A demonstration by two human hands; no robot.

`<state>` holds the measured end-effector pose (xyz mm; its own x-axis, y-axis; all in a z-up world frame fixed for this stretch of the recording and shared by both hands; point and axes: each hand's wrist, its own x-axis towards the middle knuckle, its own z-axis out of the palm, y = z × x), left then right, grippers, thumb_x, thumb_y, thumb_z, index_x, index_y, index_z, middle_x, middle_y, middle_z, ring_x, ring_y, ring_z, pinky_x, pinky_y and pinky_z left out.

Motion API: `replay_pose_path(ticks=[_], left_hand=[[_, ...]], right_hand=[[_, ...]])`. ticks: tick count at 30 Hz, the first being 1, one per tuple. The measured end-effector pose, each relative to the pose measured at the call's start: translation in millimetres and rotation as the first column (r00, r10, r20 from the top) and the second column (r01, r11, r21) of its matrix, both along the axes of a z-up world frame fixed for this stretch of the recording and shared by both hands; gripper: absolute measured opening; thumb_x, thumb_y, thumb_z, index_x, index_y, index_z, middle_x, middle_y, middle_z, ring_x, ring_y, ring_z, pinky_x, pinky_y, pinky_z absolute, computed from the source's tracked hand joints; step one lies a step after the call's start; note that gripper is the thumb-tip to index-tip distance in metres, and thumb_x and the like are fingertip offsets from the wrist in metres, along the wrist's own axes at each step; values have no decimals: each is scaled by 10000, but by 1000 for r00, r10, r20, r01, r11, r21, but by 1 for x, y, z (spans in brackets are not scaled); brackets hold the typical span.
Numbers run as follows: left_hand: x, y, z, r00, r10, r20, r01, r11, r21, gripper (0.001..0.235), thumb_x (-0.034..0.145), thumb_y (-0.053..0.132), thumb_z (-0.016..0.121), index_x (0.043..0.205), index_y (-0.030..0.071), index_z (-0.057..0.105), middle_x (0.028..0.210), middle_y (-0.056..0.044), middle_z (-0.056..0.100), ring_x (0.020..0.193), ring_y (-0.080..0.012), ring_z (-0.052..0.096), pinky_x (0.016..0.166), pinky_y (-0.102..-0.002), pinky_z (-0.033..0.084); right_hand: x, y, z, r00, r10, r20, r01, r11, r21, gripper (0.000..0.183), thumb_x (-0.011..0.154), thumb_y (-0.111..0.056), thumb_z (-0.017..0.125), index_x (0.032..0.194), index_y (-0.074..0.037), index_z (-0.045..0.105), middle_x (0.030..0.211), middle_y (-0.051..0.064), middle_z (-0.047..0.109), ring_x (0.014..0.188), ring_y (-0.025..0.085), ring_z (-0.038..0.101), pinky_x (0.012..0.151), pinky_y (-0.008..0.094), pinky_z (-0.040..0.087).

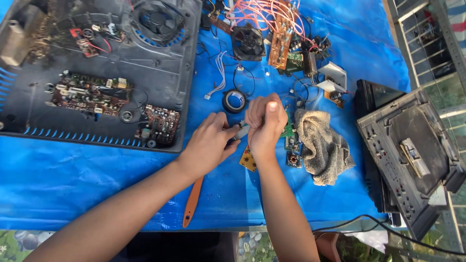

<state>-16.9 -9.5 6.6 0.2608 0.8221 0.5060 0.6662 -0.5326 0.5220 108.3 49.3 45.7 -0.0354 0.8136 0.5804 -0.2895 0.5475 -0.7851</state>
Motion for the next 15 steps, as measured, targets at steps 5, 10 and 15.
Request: replay_pose_path(ticks=[5, 10, 15], left_hand=[[3, 1, -5, 1000, 5, -3, -5, 1000, 11, 192, 924, 130, 771, 1075, 14, 798, 847, 18, 402, 748, -173, 532, 609, -363, 549], [8, 1, -10, 999, 37, -32, -36, 999, 39, 214, 879, 129, 789, 1069, 31, 805, 855, 13, 390, 761, -165, 520, 610, -358, 533], [8, 0, -9, 998, 53, -27, -52, 998, 44, 249, 841, 116, 788, 1080, 54, 819, 862, -3, 389, 761, -204, 546, 639, -357, 565]], right_hand=[[16, 7, 2, 985, 141, -100, -152, 982, -109, 453, 1118, -456, 400, 774, -163, 388, 576, -68, 206, 469, 62, 193, 408, 200, 233], [26, 27, -5, 961, 246, -127, -269, 938, -219, 477, 1115, -521, 335, 760, -204, 365, 550, -89, 189, 434, 60, 158, 392, 189, 181], [34, 36, -12, 897, 398, -195, -439, 858, -267, 510, 1073, -566, 380, 701, -220, 342, 529, -91, 152, 419, 53, 114, 366, 189, 140]])
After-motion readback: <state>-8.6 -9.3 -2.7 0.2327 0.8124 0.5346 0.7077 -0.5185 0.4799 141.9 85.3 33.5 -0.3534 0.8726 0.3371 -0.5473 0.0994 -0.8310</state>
